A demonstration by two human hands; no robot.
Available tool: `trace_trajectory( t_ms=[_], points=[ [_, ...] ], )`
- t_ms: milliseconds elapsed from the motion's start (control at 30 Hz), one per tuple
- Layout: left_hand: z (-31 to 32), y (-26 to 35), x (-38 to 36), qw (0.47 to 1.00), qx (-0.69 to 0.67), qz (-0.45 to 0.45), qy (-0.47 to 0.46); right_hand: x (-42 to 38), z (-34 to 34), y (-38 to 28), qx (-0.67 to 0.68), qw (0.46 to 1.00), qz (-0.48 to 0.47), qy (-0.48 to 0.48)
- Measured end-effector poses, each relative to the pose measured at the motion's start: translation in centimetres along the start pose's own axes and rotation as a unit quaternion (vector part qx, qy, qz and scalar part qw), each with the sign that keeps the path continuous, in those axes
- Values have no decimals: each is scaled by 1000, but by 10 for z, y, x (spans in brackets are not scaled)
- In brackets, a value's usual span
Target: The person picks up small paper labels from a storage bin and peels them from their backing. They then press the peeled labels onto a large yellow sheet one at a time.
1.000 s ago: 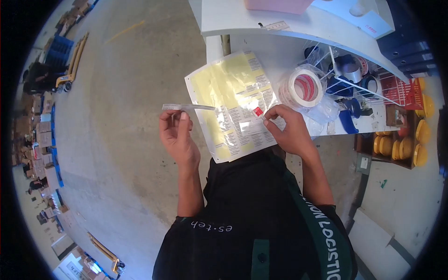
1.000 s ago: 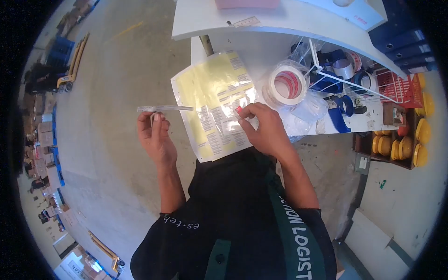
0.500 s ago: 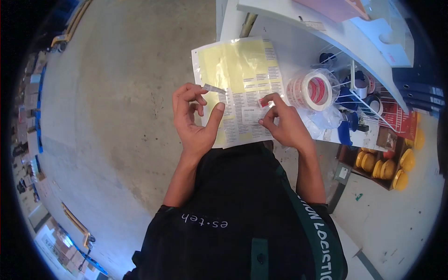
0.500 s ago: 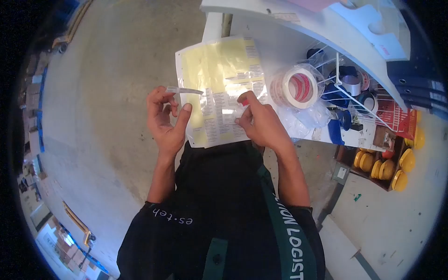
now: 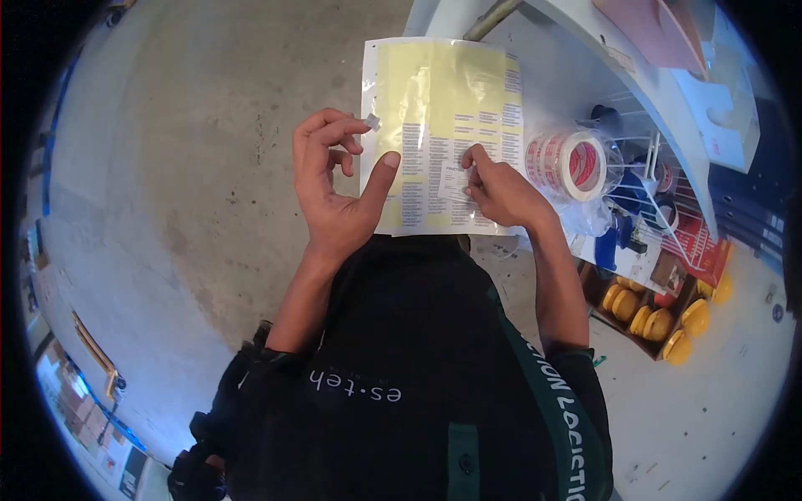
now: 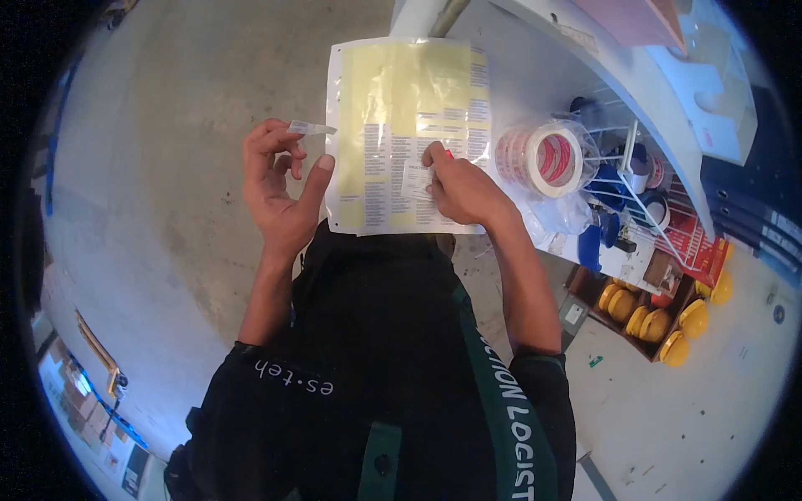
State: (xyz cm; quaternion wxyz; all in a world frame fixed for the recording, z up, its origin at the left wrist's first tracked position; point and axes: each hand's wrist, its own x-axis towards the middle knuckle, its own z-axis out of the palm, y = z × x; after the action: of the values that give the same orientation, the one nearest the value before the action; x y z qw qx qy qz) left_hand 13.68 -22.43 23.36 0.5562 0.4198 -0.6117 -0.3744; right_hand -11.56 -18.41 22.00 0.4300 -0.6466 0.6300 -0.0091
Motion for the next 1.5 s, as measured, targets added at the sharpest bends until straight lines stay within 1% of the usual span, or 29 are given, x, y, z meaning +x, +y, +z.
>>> trace_trajectory(
  t_ms=[133,167,200,233,300,333,400,433,500,633,833,900,1033,1100,1200,1333,1400,1467,1500],
  points=[
    [-2,-3,-2,999,29,11,8,2,-3,0,4,1000,-1,0],
    [0,-3,-3,997,70,32,14,1,-4,0,2,1000,-2,-2],
    [2,-4,-4,992,110,53,19,0,-4,-1,32,999,-4,-8],
    [4,-6,-5,992,110,52,21,0,-5,-1,62,998,-5,-14],
    [10,-15,-9,973,180,138,35,-1,-3,-1,70,997,-7,-12],
    [14,-23,-11,973,180,139,36,-1,-2,0,80,997,-8,-9],
    [23,-43,-21,961,214,173,20,0,6,2,93,995,-24,1],
    [27,-52,-28,961,214,174,19,1,10,2,107,993,-40,9],
    [32,-69,-42,951,270,149,-19,2,14,2,117,992,-47,14],
    [37,-87,-61,935,315,156,-41,-1,20,3,151,986,-59,36],
    [40,-93,-69,910,368,188,-37,-5,21,1,165,984,-50,54],
    [38,-91,-66,887,400,226,-53,-6,20,-3,167,983,-42,58],
    [41,-91,-66,886,401,225,-57,-3,24,-1,146,987,-29,63],
    [43,-94,-68,908,369,191,-42,-1,25,0,141,987,-33,69],
    [42,-95,-69,912,364,181,-49,3,25,-2,124,989,-35,71],
    [42,-94,-69,912,367,180,-43,7,26,-2,106,992,-29,56],
    [40,-93,-67,894,392,214,-45,8,26,-1,99,993,-33,54],
    [40,-93,-69,894,393,208,-43,7,24,-4,93,993,-38,53],
    [41,-93,-69,895,392,206,-43,6,22,-8,97,994,-23,46]
  ],
)
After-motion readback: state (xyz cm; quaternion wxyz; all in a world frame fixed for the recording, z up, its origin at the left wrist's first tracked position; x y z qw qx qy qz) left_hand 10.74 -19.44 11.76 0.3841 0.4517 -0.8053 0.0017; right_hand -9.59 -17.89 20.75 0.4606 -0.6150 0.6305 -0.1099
